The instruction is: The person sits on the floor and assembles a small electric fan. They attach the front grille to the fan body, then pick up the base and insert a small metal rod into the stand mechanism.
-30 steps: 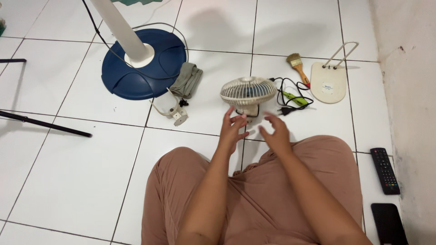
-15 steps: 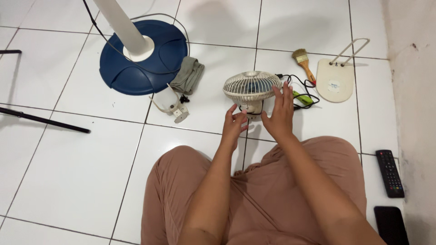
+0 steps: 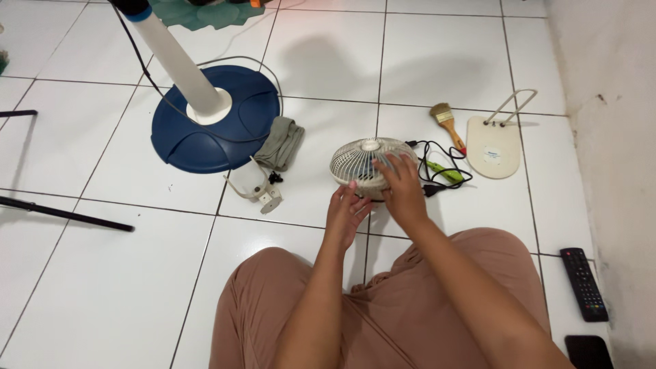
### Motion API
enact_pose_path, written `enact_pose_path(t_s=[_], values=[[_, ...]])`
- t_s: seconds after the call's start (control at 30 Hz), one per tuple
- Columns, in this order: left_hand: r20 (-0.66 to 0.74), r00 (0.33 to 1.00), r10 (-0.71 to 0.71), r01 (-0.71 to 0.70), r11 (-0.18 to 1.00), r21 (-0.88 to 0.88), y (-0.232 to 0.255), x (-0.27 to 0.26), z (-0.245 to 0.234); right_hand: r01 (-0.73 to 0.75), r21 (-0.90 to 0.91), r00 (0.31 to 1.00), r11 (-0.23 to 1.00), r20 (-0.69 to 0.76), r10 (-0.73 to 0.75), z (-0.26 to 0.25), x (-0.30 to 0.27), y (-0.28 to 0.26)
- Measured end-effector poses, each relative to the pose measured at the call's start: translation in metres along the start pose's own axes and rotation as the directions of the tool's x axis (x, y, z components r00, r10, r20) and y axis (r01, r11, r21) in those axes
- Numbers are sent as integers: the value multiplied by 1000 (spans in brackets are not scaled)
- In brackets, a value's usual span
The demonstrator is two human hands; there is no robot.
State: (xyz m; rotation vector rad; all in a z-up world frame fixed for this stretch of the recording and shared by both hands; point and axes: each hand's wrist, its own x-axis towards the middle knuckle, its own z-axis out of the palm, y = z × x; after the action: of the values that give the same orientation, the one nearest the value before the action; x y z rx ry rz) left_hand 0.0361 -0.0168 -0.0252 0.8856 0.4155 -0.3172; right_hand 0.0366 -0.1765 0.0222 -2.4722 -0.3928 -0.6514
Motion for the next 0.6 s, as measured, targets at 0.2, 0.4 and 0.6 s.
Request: enact_pose_path(t_s=[0.2,0.4,0.6], values=[[43,999,-9,12,998,-66,16,-24,7,150,-136,985,979,-62,-160,-3,-34,-30],[-231,971,-53,73,994,76,31,-40,9,348,-142,933,927,-46,-358,-14,-70,-55],[-22,998,60,-53,966,252,33,-32,-15,265,-70,957,962,-104,-271,-26,-83,-45]])
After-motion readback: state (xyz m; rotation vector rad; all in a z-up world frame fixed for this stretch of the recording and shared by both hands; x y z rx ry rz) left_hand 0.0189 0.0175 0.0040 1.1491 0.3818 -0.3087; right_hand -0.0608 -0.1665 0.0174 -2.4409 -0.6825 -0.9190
